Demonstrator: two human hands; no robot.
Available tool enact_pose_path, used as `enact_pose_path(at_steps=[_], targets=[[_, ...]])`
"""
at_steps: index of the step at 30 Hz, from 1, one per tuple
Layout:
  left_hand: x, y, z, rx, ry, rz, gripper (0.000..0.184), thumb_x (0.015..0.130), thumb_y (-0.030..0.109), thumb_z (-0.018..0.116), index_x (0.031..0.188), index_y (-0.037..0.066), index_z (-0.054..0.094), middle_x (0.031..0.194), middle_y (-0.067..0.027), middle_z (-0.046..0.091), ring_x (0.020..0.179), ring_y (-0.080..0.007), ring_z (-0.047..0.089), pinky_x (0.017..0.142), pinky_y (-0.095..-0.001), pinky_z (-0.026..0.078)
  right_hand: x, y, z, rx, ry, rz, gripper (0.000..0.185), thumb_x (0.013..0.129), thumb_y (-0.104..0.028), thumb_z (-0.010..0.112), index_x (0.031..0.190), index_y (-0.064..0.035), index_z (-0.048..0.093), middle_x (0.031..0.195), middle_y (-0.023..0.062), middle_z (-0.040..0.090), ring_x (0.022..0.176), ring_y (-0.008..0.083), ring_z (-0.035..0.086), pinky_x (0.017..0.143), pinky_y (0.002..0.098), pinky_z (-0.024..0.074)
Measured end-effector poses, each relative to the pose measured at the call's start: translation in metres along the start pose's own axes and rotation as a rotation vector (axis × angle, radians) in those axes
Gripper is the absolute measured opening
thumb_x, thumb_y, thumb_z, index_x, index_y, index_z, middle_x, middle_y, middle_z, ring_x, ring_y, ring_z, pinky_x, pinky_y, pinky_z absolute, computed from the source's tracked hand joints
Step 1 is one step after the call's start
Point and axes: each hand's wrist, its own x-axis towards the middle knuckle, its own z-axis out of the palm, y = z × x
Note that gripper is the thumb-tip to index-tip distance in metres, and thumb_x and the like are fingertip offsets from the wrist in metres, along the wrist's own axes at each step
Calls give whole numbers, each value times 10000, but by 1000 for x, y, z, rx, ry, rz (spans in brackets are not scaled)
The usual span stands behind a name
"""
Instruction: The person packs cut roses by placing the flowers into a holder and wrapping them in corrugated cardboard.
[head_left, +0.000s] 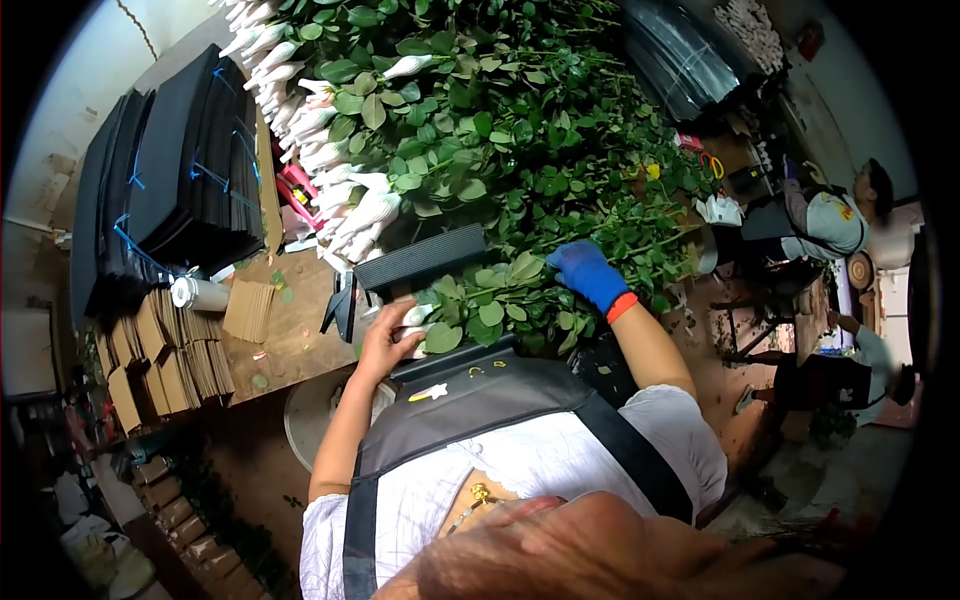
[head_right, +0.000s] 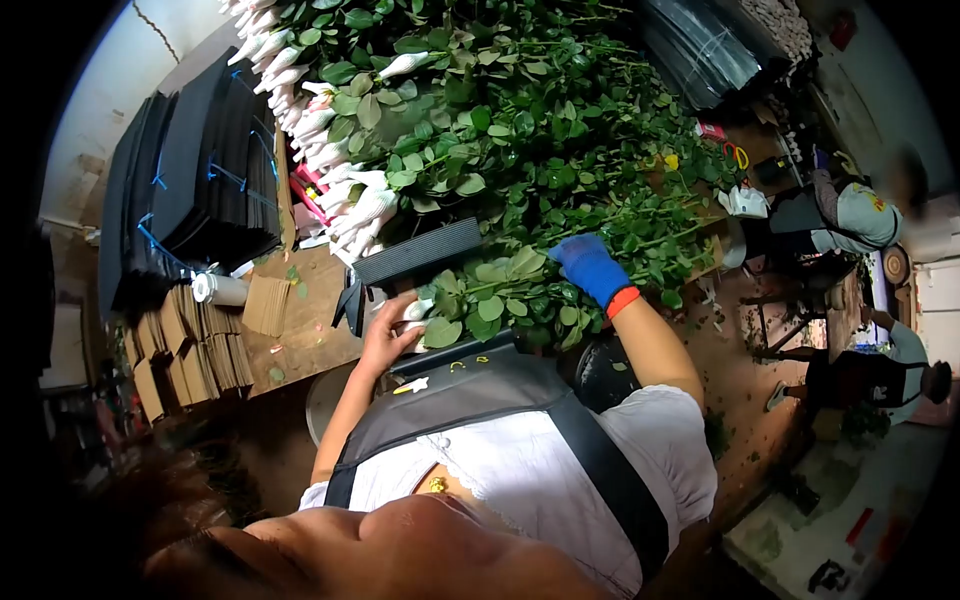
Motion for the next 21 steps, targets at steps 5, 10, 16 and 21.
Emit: enact_pose_path(at_steps=[5,10,16,21], targets=[[3,5,-3,105,-5,55,536,831,101,768,1325,88,559,1246,-123,571,1076,-287,633,874,-342,553,18,-14,-44,-180,-274,-1,278,820,-301,718,1066,-179,678,1041,96,704,1001,299,682,785,445,562],[4,8,0,169,9,-15,496,870,203,731,1325,111,555,1164,-140,567,1006,-321,645,845,-373,546,49,-34,-140,150,828,-135,228,866,-274,661,1057,-150,659,968,80,681,856,282,659,788,428,519],[12,3,9,277,116,-27,366,903,190,702,1255,124,630,994,-113,577,857,-261,656,746,-359,515,141,-34,-162,242,1134,-313,323,848,-259,710,1133,-116,657,1176,104,658,1018,335,635,941,418,507],[7,3,15,198,153,20,281,900,137,692,1179,102,681,969,-104,566,824,-247,633,732,-342,521,83,-32,-216,1192,1371,-205,284,844,-61,686,1127,-49,672,1094,198,679,988,372,654,844,444,543]])
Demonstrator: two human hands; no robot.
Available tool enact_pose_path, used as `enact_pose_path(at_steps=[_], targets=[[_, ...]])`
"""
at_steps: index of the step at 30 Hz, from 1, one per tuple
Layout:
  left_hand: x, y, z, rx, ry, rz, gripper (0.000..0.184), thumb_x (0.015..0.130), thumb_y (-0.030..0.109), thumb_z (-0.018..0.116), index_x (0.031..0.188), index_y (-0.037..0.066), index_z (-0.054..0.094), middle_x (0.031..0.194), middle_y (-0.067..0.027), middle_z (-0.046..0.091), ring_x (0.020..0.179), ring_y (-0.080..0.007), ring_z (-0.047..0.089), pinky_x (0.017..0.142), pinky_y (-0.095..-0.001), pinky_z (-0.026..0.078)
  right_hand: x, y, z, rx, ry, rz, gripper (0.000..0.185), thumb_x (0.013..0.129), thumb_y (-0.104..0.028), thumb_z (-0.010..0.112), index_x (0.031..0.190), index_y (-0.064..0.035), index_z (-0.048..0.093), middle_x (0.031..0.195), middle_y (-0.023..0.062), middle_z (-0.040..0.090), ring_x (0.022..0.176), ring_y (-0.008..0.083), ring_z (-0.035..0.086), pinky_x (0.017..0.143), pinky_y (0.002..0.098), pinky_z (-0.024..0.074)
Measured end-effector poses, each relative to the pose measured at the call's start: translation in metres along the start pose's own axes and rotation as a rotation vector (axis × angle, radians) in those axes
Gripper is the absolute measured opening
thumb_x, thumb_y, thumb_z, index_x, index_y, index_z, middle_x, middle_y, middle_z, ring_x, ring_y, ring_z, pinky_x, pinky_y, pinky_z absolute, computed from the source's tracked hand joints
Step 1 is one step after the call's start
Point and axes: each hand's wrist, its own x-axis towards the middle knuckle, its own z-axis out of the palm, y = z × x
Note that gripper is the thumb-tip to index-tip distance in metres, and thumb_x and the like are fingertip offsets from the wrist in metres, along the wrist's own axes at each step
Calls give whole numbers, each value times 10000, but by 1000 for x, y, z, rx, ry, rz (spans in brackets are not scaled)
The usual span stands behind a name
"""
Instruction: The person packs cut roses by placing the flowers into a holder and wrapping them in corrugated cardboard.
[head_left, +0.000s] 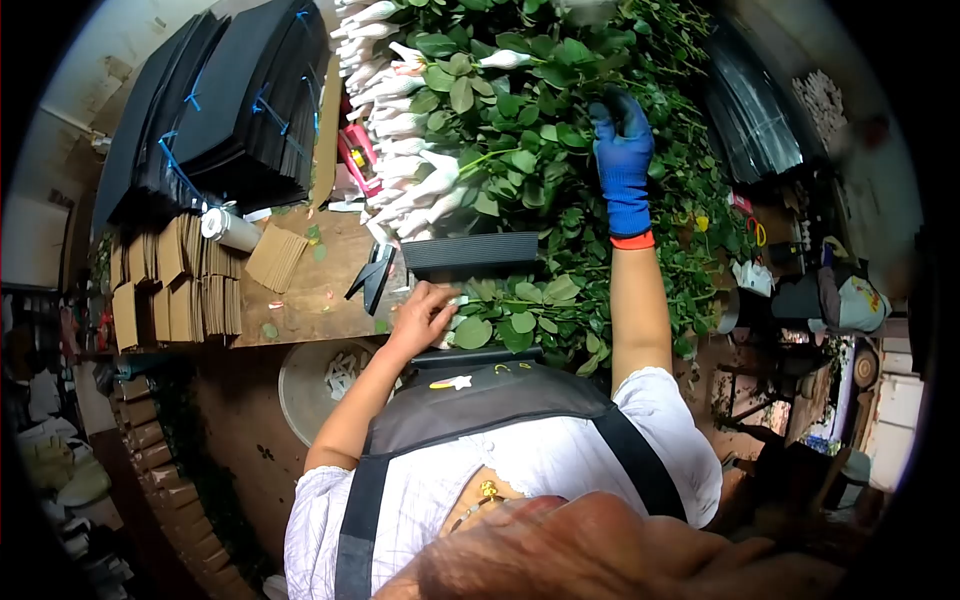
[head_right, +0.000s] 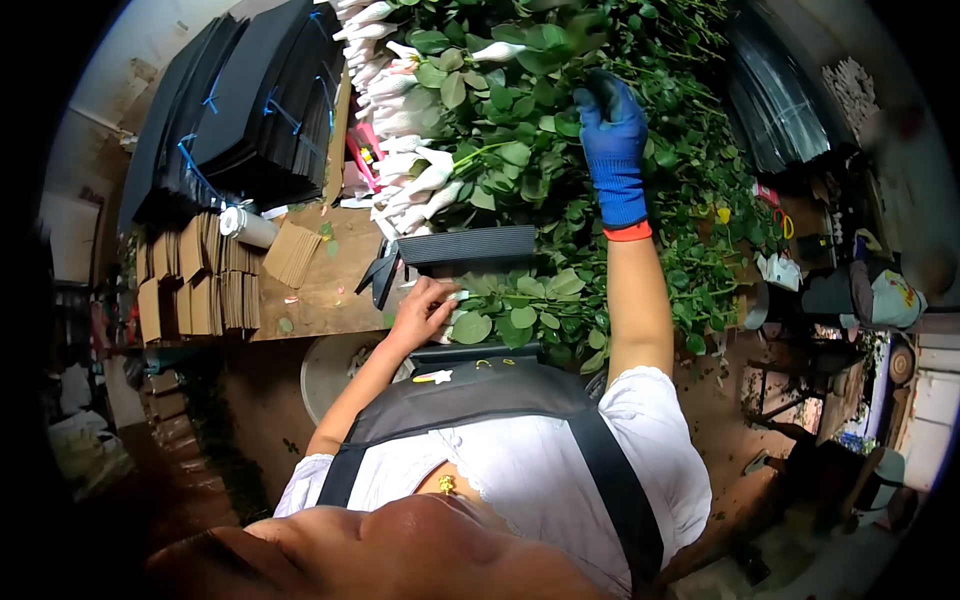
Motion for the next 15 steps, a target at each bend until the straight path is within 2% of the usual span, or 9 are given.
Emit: enact_pose_path(at_steps=[2,3,5,6,7,8,11,13,15], targets=[[3,5,-1,-21,5,8,255,901,132,689,1152,88,692,977,-108,569,821,-249,634,725,-342,524,-15,-12,-12,-221,-136,-355,335,828,-26,651,1156,-83,676,1079,157,689,987,345,658,853,432,538],[3,-3,2,-70,6,-3,274,892,118,684,1165,94,688,1012,-121,586,874,-279,624,770,-366,518,-22,-31,-14,-283,-223,-478,363,816,-16,636,1165,-108,676,1068,128,692,974,328,659,850,424,535],[2,-18,5,182,31,193,286,896,70,672,1182,61,659,1124,-115,615,880,-258,646,781,-327,520,-34,-78,-12,-331,-402,-674,426,788,-4,605,1176,-167,677,1041,65,696,936,291,662,836,405,530],[5,-12,3,90,15,148,291,883,57,678,1173,56,659,1150,-129,633,872,-281,644,797,-340,518,-46,-79,-13,-432,-453,-652,416,790,-20,606,1162,-191,678,1034,42,693,919,277,657,819,399,526],[6,-13,3,129,18,164,282,876,43,679,1157,42,664,1114,-133,649,872,-277,644,790,-342,521,-58,-74,-13,-530,-507,-627,405,792,-36,608,1149,-215,678,1028,20,690,902,263,653,801,393,522],[7,-12,4,76,14,142,279,872,41,679,1150,37,666,1110,-133,654,876,-279,645,795,-346,521,-66,-55,-12,-579,-581,-583,366,803,-87,633,1141,-223,674,1023,34,682,883,258,643,763,395,517],[6,-9,2,-9,-11,85,281,869,48,681,1150,37,668,1108,-130,660,893,-280,641,815,-358,512,-102,39,-22,-661,-800,-369,325,822,-159,665,1139,-233,670,993,34,680,887,260,641,760,386,518],[5,-9,3,3,-7,79,296,871,58,685,1166,53,663,1114,-119,656,904,-278,627,835,-372,494,-132,94,-29,-620,-873,-312,295,835,-206,677,1128,-234,668,978,35,678,871,269,638,753,399,519],[6,-6,2,15,-9,73,299,877,51,680,1175,44,658,1103,-122,654,891,-270,635,824,-360,502,-135,104,-30,-661,-872,-267,268,848,-236,681,1116,-227,678,984,42,688,877,274,649,770,408,529]])
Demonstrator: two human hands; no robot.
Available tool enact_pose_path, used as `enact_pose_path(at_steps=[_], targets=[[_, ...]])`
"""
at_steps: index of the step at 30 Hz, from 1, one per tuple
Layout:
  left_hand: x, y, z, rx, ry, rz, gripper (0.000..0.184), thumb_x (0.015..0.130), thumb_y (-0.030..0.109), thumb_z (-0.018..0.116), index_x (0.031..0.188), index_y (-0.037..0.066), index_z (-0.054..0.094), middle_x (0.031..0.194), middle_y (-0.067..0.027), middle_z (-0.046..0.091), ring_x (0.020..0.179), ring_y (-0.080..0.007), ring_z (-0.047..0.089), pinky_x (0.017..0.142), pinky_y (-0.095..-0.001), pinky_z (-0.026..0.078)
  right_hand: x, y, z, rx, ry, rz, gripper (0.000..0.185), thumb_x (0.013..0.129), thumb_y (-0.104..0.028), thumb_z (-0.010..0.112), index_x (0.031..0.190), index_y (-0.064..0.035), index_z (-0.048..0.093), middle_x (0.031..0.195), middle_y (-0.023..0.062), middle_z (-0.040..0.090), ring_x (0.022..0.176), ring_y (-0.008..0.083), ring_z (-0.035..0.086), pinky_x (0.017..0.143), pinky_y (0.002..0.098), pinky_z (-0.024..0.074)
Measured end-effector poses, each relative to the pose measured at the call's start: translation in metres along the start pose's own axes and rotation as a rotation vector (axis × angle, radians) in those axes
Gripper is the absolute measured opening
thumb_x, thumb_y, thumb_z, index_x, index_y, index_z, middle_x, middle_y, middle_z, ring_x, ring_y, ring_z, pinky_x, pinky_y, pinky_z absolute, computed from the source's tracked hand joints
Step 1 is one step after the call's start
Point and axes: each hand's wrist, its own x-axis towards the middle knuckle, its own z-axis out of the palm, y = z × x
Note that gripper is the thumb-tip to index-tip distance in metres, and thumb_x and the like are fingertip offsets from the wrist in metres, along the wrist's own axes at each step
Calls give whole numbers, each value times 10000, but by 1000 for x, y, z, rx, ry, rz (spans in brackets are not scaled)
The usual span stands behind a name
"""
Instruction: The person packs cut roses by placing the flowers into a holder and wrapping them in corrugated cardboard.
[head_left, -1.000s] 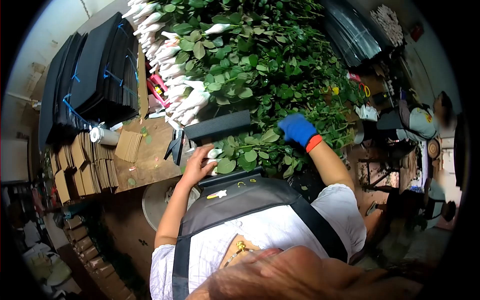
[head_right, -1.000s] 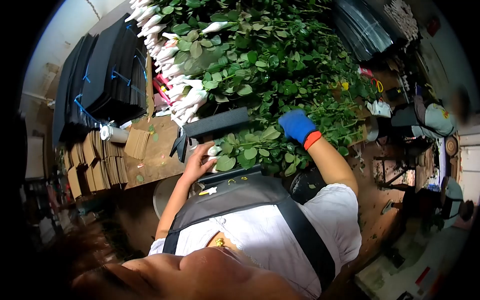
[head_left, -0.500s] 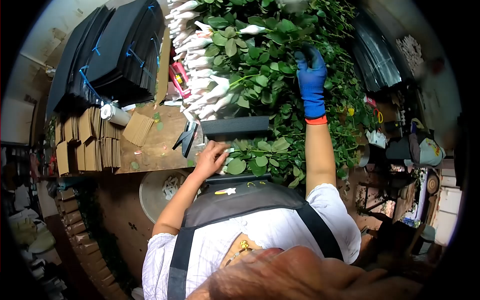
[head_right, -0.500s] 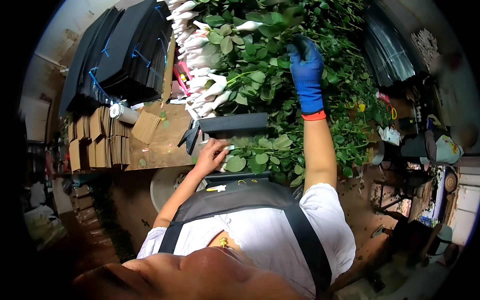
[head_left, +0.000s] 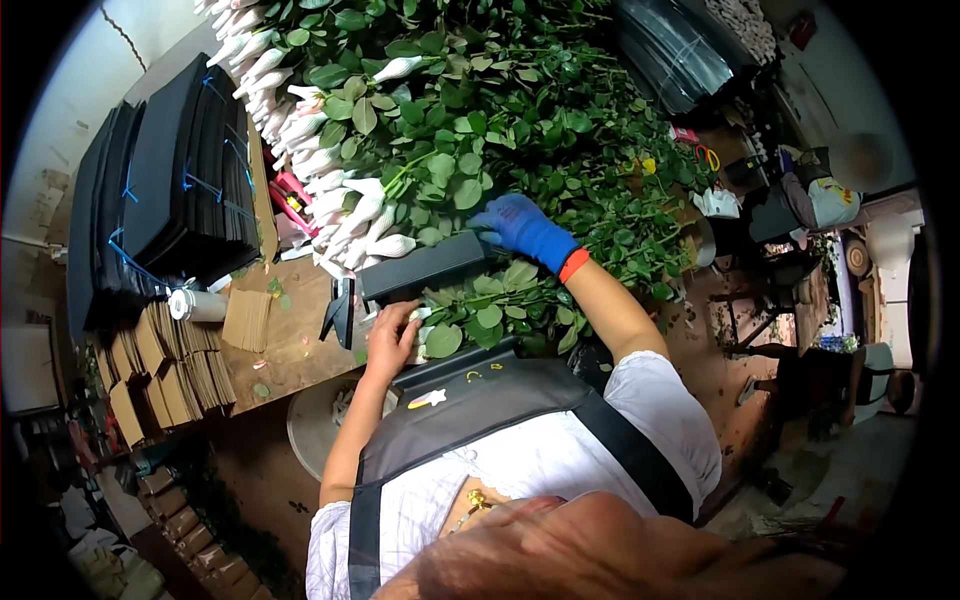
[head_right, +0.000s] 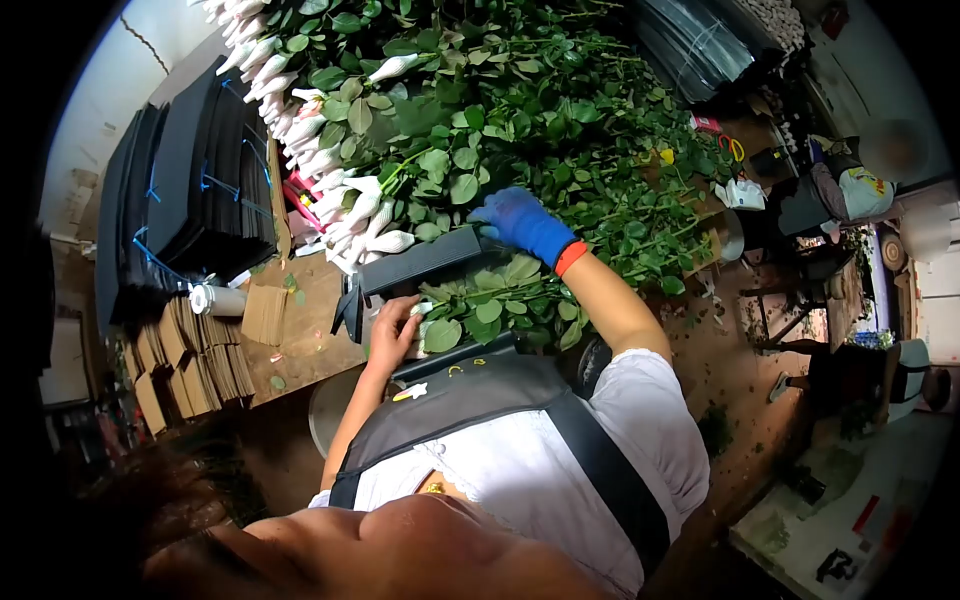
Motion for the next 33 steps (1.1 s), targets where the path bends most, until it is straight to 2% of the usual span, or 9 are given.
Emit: enact_pose_path(at_steps=[3,6,8,12,17,24,26,28,33], targets=[[0,2,0,5,-13,-10,297,884,47,672,1179,23,645,1084,-128,645,855,-248,652,790,-334,515,16,-17,-39,56,216,146,325,856,-248,683,1178,-206,668,1129,55,683,1032,267,647,914,411,516],[0,3,0,-13,-11,-25,294,886,48,672,1177,22,643,1091,-130,644,848,-243,654,788,-335,515,59,-23,-88,-321,421,154,452,823,-213,710,1266,-213,619,1276,74,615,1221,280,555,1031,411,447],[-1,2,2,8,-16,-22,293,885,53,675,1175,24,642,1084,-129,646,838,-238,656,777,-332,518,78,3,-72,-567,246,184,582,781,-191,738,1338,-213,571,1370,99,545,1290,305,479,1082,428,395],[-1,2,0,-16,-15,-69,288,882,86,692,1165,52,654,1076,-123,654,856,-257,649,803,-353,511,86,21,-64,-450,154,19,415,740,-85,681,1147,-151,628,1221,115,587,1162,311,535,1007,434,440],[-2,-2,3,-9,8,-63,289,872,75,702,1158,58,661,1088,-119,657,856,-252,649,800,-348,517,47,-12,-63,-398,73,102,265,771,-82,634,1018,-178,635,838,48,613,810,261,625,694,409,494],[-3,-7,5,21,18,-3,279,872,67,695,1149,53,662,1086,-124,655,879,-274,643,801,-356,515,81,-23,-105,-449,554,-82,366,812,-84,614,1146,-231,643,898,40,594,815,234,592,727,374,480],[0,5,-1,-29,-19,-96,278,871,66,693,1147,51,662,1084,-128,654,882,-282,642,803,-357,514,106,-26,-122,-465,278,182,473,824,-47,571,1245,-256,623,881,24,581,799,223,574,740,371,485],[1,0,1,-28,-14,-64,277,869,82,699,1141,43,662,1052,-135,652,881,-295,640,800,-362,512,116,-61,-148,-399,475,53,488,843,-40,557,1267,-274,617,875,22,584,794,209,579,698,365,487],[-8,-15,5,60,-51,-162,264,867,96,696,1128,70,667,1050,-116,658,878,-285,640,788,-375,508,127,-75,-97,-436,380,-36,287,891,-143,571,1129,-278,655,777,16,575,701,221,597,601,372,480]])
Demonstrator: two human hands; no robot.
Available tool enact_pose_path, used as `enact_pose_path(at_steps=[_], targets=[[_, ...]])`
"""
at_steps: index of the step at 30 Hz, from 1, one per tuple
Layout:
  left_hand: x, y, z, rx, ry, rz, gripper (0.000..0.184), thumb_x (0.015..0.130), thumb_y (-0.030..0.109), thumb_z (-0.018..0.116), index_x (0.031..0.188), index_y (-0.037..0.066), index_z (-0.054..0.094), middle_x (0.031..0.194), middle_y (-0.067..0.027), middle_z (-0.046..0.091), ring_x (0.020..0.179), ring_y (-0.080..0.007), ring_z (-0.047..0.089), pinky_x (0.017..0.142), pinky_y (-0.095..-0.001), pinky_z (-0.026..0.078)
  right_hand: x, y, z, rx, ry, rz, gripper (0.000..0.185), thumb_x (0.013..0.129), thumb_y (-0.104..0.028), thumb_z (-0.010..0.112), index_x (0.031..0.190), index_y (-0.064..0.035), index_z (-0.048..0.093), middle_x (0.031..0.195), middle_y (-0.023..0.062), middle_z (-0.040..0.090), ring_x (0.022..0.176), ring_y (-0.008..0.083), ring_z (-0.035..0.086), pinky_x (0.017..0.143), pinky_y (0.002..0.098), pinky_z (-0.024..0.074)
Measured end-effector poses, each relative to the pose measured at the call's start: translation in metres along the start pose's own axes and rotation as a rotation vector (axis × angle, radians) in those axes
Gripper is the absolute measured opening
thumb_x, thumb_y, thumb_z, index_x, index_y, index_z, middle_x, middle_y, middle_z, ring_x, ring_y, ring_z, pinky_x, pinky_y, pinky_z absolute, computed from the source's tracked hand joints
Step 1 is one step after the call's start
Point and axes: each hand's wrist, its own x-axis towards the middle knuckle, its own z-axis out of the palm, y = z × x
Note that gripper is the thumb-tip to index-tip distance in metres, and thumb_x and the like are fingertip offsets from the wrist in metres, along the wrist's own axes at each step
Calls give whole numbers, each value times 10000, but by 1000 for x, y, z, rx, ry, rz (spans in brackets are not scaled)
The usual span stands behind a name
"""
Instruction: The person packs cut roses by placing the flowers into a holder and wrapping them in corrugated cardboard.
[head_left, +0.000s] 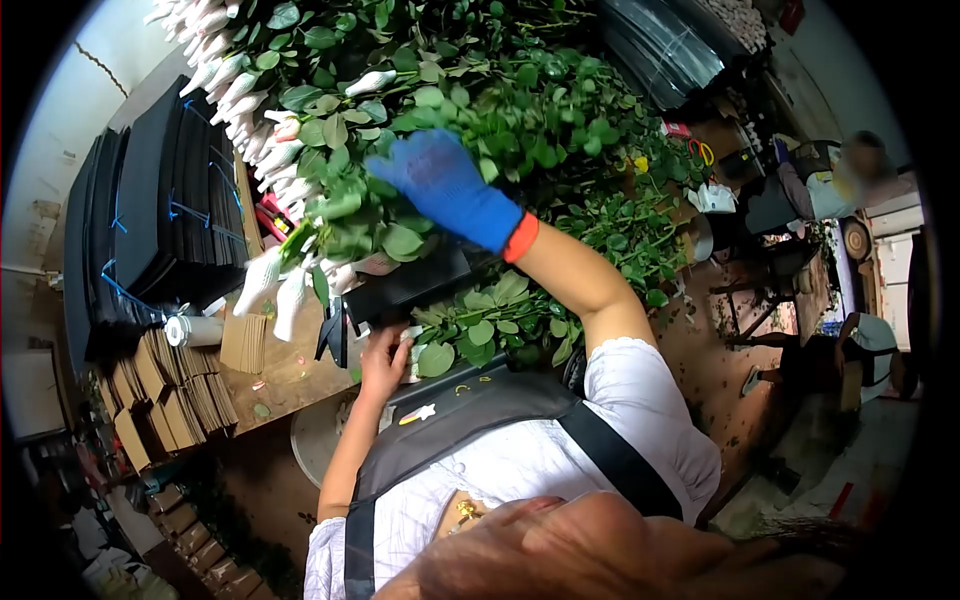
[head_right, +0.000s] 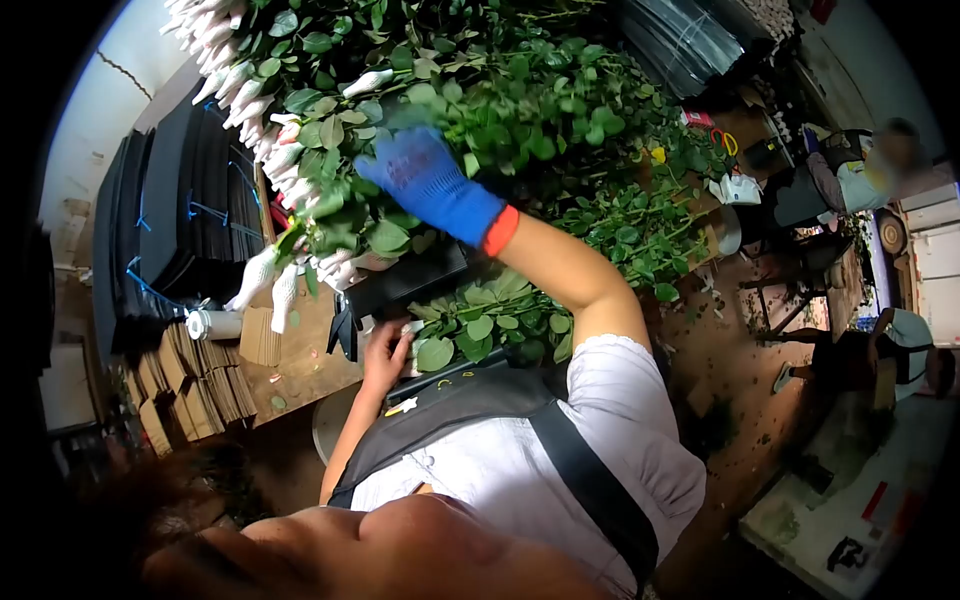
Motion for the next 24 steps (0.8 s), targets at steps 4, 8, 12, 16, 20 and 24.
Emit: enact_pose_path(at_steps=[4,8,12,16,20,24], targets=[[2,12,-4,36,35,75,283,882,158,695,1157,97,669,990,-109,656,868,-303,632,769,-394,503,-53,-19,-6,28,-277,-5,204,847,-187,619,1034,-261,652,772,23,606,717,253,626,622,396,486],[-3,8,-2,-112,-63,-256,180,884,177,701,999,38,704,928,-165,677,846,-324,640,753,-399,505,-114,-8,27,92,-822,-98,216,899,-181,573,1102,-238,620,968,48,655,885,248,661,724,385,506],[4,11,-2,-33,86,140,279,859,59,710,1131,50,649,1095,-110,658,836,-250,631,803,-356,498,-153,8,86,190,-801,4,246,875,-139,593,1106,-219,624,941,69,649,873,256,658,707,405,510],[4,15,-3,-46,71,126,294,854,59,711,1142,48,653,1093,-111,653,832,-246,627,806,-358,500,-90,3,13,107,-323,92,282,824,-120,611,1078,-229,662,892,65,642,831,288,642,693,415,491],[4,10,-1,-11,94,164,299,852,69,715,1145,48,661,1070,-112,649,822,-260,621,802,-362,501,-64,-15,-20,150,-444,158,256,832,-128,602,1055,-239,661,797,53,638,734,291,657,599,416,497],[-2,-2,2,-21,4,-42,286,853,73,709,1132,42,659,1069,-116,655,914,-280,626,831,-378,498,-72,-32,-26,127,-476,93,236,834,-150,611,1040,-255,659,826,47,661,785,281,677,616,408,504]])
